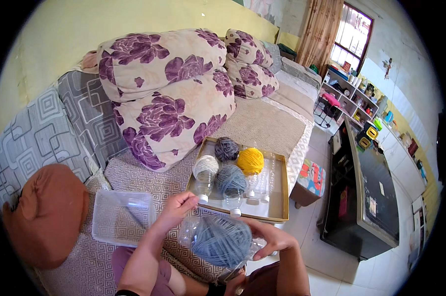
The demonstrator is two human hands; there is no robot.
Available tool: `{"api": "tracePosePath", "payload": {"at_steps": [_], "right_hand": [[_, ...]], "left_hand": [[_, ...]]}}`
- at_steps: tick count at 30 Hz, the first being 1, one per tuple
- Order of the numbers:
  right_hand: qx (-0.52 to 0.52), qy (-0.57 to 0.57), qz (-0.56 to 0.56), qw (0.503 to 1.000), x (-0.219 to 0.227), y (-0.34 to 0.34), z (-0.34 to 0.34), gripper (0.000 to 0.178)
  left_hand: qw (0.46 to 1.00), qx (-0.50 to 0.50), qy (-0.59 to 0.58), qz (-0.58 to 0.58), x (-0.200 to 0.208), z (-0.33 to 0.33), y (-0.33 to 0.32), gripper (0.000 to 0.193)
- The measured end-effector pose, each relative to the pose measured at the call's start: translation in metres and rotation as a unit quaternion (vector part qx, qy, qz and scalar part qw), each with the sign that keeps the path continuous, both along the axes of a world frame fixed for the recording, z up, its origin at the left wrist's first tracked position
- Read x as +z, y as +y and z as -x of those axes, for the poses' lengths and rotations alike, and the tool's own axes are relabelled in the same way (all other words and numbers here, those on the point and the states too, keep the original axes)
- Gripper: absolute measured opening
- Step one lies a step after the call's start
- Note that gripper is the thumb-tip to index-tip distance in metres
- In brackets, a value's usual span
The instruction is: The person organizes yarn by placing balls of yarn into plastic bottles and then arranging them on a tray.
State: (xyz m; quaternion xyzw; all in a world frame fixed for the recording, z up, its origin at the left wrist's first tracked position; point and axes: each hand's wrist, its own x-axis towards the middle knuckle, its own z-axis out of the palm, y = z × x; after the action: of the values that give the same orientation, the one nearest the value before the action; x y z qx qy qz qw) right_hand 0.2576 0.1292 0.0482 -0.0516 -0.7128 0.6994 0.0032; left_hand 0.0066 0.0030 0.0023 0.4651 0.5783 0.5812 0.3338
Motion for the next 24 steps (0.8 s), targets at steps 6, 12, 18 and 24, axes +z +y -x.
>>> {"api": "tracePosePath", "payload": {"at_steps": [6, 12, 18, 24], "right_hand": [[-0.246, 0.171, 0.021, 0.954, -0.018, 0.010, 0.003, 0.106], [-0.348, 0.007, -0.117, 0.930, -0.006, 0.004, 0.008, 0.094], [-0.069, -0.082, -0.215, 0.971, -0.011, 0.001, -0.001, 0.094], [-0.012, -0.027, -0.039, 0.999, 0.000, 0.003, -0.005, 0.095]], "left_hand": [[0.992, -0.107, 0.047, 0.040, -0.018, -0.051, 0.010, 0.021], [0.960, -0.227, 0.138, 0.093, 0.022, -0.051, 0.001, 0.016], [0.994, -0.078, 0.064, 0.032, 0.017, -0.011, -0.008, 0.016], [0.994, -0.057, -0.056, 0.079, 0.004, -0.001, 0.000, 0.018]]}}
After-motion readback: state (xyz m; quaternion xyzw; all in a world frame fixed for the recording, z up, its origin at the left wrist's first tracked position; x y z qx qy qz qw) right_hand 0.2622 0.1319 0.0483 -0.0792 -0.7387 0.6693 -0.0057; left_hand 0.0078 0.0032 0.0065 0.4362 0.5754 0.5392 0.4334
